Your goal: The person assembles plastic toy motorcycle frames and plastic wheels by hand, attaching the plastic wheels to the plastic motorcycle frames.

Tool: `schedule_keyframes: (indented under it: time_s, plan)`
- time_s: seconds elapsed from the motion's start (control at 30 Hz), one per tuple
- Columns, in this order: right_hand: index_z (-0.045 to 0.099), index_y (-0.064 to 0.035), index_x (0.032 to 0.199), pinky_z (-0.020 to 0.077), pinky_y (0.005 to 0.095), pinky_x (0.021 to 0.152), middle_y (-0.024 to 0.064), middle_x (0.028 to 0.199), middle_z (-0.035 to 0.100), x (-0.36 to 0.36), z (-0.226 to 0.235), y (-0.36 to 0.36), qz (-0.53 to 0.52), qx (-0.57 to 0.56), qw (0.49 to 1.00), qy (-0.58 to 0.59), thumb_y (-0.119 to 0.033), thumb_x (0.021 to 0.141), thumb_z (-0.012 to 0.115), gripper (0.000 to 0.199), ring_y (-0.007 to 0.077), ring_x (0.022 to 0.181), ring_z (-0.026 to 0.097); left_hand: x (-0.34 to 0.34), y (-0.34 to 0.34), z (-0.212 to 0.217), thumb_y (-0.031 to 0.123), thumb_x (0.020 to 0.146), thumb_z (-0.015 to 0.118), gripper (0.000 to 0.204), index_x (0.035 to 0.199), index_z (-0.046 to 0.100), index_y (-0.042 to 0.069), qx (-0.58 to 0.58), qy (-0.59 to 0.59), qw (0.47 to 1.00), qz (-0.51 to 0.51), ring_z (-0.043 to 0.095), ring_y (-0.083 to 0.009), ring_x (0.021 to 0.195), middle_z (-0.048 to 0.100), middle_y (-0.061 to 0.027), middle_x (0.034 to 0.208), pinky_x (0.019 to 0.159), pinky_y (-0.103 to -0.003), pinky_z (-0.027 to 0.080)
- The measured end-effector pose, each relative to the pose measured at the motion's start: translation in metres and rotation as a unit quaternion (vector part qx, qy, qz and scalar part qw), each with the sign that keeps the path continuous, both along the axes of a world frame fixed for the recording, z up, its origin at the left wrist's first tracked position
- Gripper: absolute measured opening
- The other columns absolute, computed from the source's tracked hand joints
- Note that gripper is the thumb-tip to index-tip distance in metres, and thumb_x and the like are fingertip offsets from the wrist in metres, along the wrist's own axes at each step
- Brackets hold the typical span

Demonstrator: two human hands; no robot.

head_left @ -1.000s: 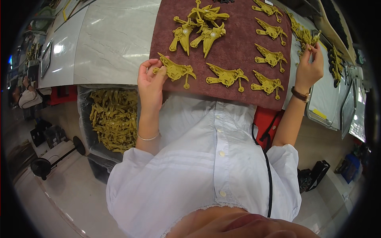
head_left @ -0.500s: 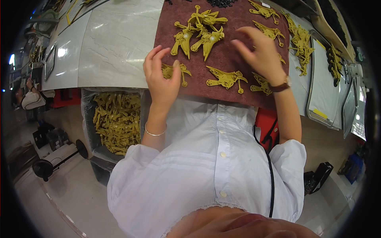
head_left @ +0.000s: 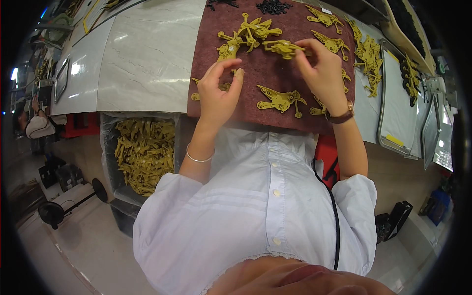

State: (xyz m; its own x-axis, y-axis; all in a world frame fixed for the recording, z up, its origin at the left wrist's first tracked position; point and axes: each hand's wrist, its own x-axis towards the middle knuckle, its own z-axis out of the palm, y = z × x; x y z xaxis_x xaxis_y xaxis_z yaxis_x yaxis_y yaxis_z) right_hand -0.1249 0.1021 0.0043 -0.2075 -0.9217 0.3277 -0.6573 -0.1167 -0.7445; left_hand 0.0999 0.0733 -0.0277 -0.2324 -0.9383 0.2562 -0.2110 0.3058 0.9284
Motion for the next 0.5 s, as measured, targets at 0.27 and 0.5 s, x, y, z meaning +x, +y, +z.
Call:
schedule_keyframes:
  time_s: [0.27,0.5]
  plan:
    - [0.066,-0.0009,0.097,0.0415,0.0175,0.053,-0.0027,0.075,0.061,-0.024,0.016,0.029,0.119,0.102,0.922,-0.355,-0.011,0.093,0.055,0.016,0.0013,0.061,0.051,-0.017,0.002,0.021,0.002,0.088,0.063,0.036,0.123,0.057,-0.003,0.197,0.167,0.945,-0.202,0.062,-0.0162,0.104,0.063,-0.0112,0.117,0.092,-0.028,0.049]
    - [0.063,0.0014,0.093,0.0378,0.0171,0.05,-0.0021,0.073,0.061,-0.014,0.023,0.032,0.228,0.181,0.881,-0.374,-0.01,0.09,0.055,0.015,0.0008,0.057,0.049,-0.03,0.012,0.034,0.001,0.084,0.069,0.051,0.13,0.049,-0.001,0.352,0.174,0.837,-0.381,0.063,-0.0185,0.104,0.062,-0.0142,0.118,0.088,-0.031,0.053]
